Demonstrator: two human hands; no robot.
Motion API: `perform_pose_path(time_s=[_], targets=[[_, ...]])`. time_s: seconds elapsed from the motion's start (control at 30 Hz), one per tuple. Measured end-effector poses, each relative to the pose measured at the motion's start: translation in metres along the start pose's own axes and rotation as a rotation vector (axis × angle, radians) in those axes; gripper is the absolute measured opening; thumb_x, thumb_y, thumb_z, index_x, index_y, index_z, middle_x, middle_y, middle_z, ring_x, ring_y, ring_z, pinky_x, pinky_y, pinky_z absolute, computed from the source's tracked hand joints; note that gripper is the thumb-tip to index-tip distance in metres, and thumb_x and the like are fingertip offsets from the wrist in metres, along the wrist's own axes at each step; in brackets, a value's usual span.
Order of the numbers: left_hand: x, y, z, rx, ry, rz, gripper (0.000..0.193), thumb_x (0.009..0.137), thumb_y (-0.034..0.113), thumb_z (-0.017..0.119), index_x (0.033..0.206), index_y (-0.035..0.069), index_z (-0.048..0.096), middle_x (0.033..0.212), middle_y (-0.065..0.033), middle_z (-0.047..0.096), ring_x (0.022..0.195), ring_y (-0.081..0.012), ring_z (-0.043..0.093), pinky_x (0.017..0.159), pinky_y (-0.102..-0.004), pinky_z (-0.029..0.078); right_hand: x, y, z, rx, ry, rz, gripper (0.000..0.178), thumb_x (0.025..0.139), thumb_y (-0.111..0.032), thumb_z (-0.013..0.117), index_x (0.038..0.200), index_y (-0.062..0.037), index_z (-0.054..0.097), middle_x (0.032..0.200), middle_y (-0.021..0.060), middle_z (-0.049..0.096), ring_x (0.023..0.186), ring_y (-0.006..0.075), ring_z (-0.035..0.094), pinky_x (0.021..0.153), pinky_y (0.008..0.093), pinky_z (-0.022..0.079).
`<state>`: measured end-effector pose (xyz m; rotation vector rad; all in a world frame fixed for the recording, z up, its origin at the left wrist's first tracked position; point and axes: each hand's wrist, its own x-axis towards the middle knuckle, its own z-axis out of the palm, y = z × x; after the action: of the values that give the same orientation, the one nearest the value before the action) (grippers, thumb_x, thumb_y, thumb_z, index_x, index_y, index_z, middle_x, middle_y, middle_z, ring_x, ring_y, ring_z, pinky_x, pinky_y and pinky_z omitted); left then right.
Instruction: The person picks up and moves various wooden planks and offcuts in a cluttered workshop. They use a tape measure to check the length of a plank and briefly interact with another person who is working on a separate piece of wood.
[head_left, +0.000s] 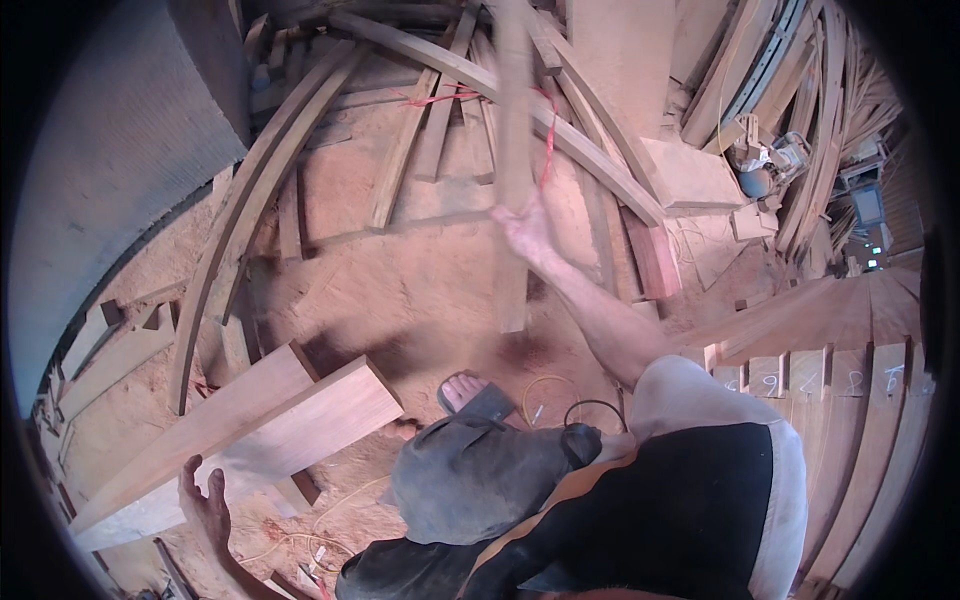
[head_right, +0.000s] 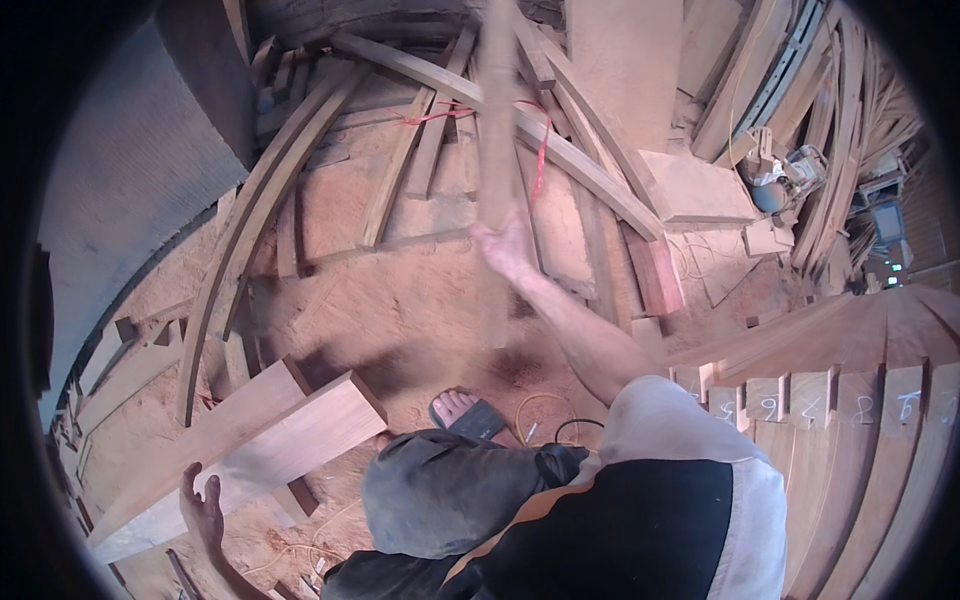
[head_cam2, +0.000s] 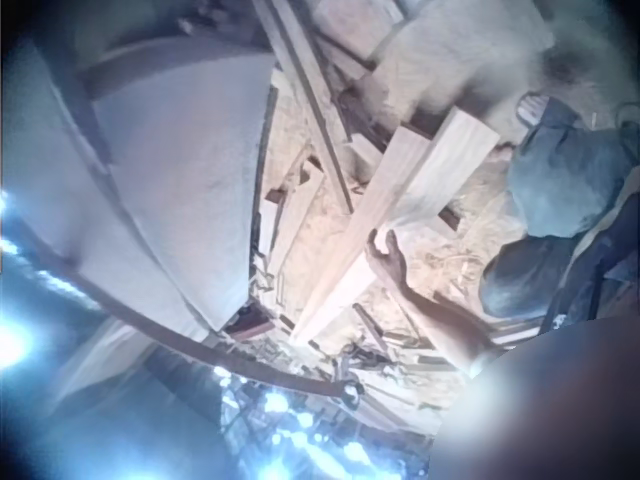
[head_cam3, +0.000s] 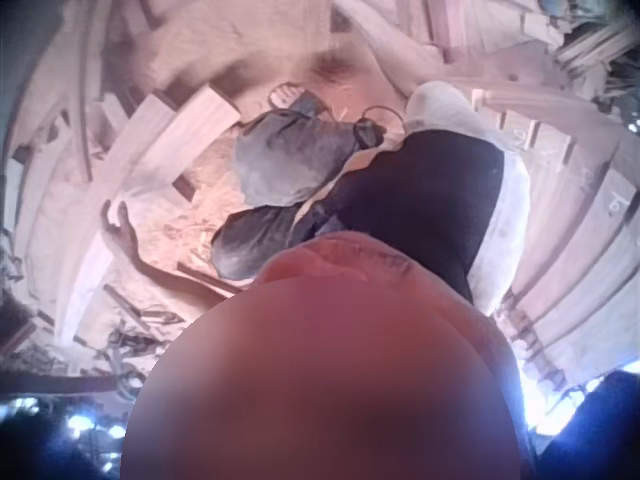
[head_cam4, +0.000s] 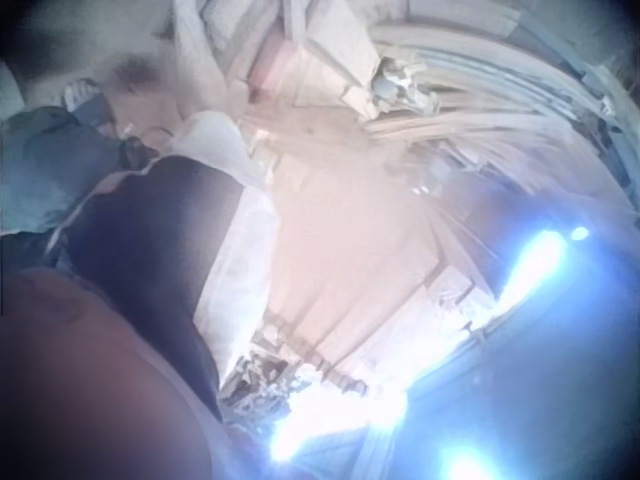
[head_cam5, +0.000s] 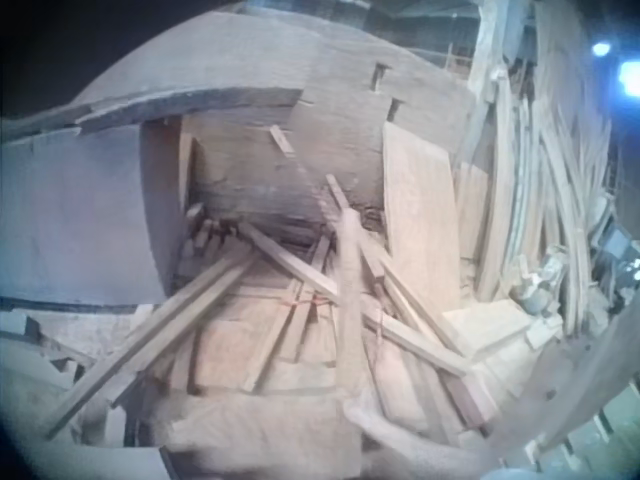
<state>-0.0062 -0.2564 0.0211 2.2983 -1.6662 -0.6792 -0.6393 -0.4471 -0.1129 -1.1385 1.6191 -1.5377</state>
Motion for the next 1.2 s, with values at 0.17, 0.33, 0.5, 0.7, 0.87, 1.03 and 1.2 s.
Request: perform_pose_path(time_s=[0.17, 0.33, 0.5, 0.7, 0.87, 1.03, 1.2], targets=[[0.015, 0.021, -0.001, 0.147, 0.014, 0.234, 0.047, 0.096, 0.020, 0.070, 0.136, 0.001, 0.055, 0.134, -0.0225, 0.059, 0.127, -0.0412, 0.054, 0.109, -0.0487, 0.041, 0.052, -0.059, 0.108, -0.072, -0.335, 0.056, 0.096, 0.094, -0.050, 0.073, 0.159, 0.0005, 0.024, 0.151, 0.0269, 0.048, 0.141, 0.0347, 0.049, 0.117, 0.0447, 0.042], [-0.029, -0.016, 0.008, 0.148, 0.034, 0.191, 0.050, 0.094, 0.019, 0.070, 0.138, 0.001, 0.054, 0.130, -0.0244, 0.061, 0.123, -0.0420, 0.057, 0.108, -0.0483, 0.043, 0.082, -0.039, 0.155, -0.812, -0.563, 0.118, 0.100, 0.091, -0.070, 0.062, 0.161, -0.0081, 0.027, 0.144, 0.0298, 0.055, 0.136, 0.0431, 0.053, 0.115, 0.0497, 0.042], [-0.131, -0.104, 0.029, 0.129, -0.364, -0.194, 0.067, 0.098, 0.042, 0.072, 0.150, 0.007, 0.049, 0.141, -0.0217, 0.058, 0.128, -0.0317, 0.056, 0.107, -0.0409, 0.045, 0.074, 0.016, 0.193, -0.997, -0.605, 0.090, 0.088, 0.090, -0.068, 0.062, 0.157, -0.0147, 0.038, 0.132, 0.0226, 0.066, 0.125, 0.0432, 0.061, 0.108, 0.0507, 0.047], [-0.226, -0.188, 0.079, 0.012, -0.338, -0.370, 0.059, 0.095, 0.033, 0.073, 0.142, 0.003, 0.054, 0.132, -0.0228, 0.063, 0.121, -0.0358, 0.061, 0.103, -0.0437, 0.048, 0.067, -0.002, 0.166, -0.956, -0.574, 0.236, 0.078, 0.087, -0.044, 0.071, 0.156, -0.0215, 0.042, 0.132, 0.0221, 0.067, 0.123, 0.0422, 0.062, 0.107, 0.0508, 0.048], [-0.199, -0.182, 0.093, -0.010, -0.320, -0.260, 0.053, 0.092, 0.024, 0.073, 0.137, 0.000, 0.057, 0.126, -0.0250, 0.066, 0.119, -0.0396, 0.063, 0.102, -0.0452, 0.049, 0.012, -0.052, 0.101, -0.681, -0.536, 0.159, 0.077, 0.090, -0.041, 0.068, 0.156, -0.0148, 0.039, 0.118, 0.0243, 0.071, 0.115, 0.0403, 0.068, 0.102, 0.0492, 0.051], [-0.103, -0.066, 0.059, -0.027, -0.151, -0.068, 0.054, 0.092, 0.019, 0.073, 0.139, -0.002, 0.056, 0.127, -0.0280, 0.066, 0.119, -0.0406, 0.064, 0.103, -0.0462, 0.049, -0.054, -0.064, 0.060, -0.704, -0.648, -0.049, 0.080, 0.092, -0.049, 0.068, 0.155, -0.0081, 0.038, 0.116, 0.0234, 0.071, 0.115, 0.0371, 0.068, 0.101, 0.0493, 0.051], [-0.091, -0.014, 0.006, -0.049, -0.094, -0.003, 0.054, 0.093, 0.018, 0.071, 0.141, -0.002, 0.055, 0.133, -0.0297, 0.063, 0.126, -0.0417, 0.061, 0.105, -0.0484, 0.049, 0.039, -0.025, -0.082, -1.440, 0.064, -0.578, 0.085, 0.085, -0.052, 0.076, 0.148, -0.0023, 0.047, 0.136, 0.0198, 0.061, 0.133, 0.0384, 0.053, 0.112, 0.0492, 0.040]])
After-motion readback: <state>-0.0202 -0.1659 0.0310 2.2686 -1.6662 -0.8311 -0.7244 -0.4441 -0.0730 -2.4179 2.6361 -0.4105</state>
